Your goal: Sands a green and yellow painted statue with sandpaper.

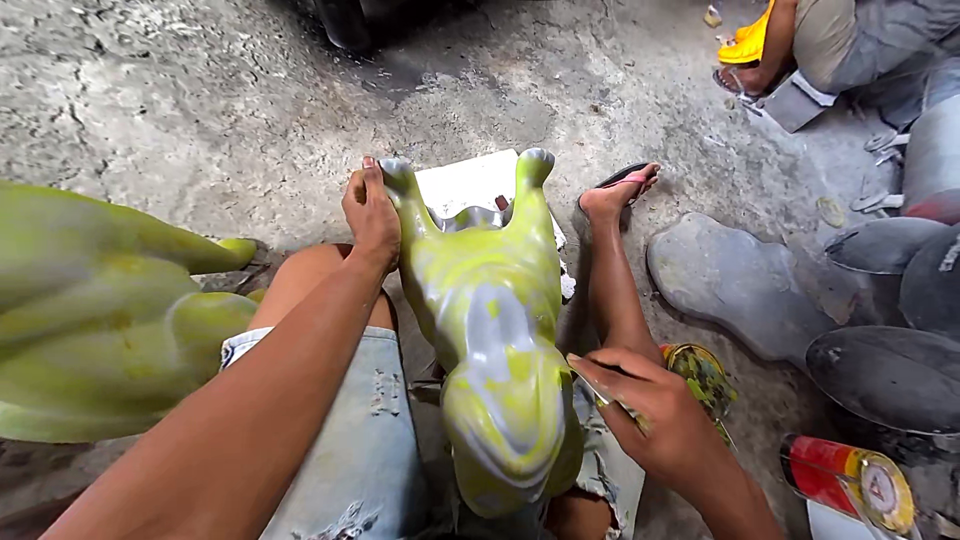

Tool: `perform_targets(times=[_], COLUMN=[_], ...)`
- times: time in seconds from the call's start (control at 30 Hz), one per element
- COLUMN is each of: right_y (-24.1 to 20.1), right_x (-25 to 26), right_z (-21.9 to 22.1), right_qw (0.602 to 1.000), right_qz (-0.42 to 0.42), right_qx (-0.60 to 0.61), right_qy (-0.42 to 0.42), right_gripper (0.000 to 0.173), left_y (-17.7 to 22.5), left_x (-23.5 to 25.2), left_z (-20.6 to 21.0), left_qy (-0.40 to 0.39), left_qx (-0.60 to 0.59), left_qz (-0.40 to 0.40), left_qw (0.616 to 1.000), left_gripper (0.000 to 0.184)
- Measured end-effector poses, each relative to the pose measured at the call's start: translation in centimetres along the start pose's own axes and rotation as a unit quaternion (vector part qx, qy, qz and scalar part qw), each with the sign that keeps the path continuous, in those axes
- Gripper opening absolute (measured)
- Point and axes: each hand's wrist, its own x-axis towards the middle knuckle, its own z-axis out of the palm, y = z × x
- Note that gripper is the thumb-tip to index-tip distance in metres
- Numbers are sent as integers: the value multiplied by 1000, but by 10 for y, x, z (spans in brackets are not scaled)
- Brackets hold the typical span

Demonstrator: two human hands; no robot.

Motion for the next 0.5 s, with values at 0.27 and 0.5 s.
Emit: perform_targets(times=[0.27, 0.5], right_y=[-28, -57], right_x=[13, -17], right_z=[-3, 16], right_qw=[995, 992], right_qz=[-3, -19], right_qx=[-53, -113], right_qy=[-82, -47], right_gripper=[34, 35], left_y=[-50, -47], left_x=[32, 30], left_z=[-4, -3], left_qy=[0, 7], left_qx=[-6, -8], left_qz=[48, 50], left_qw=[999, 999], left_gripper=[54, 49])
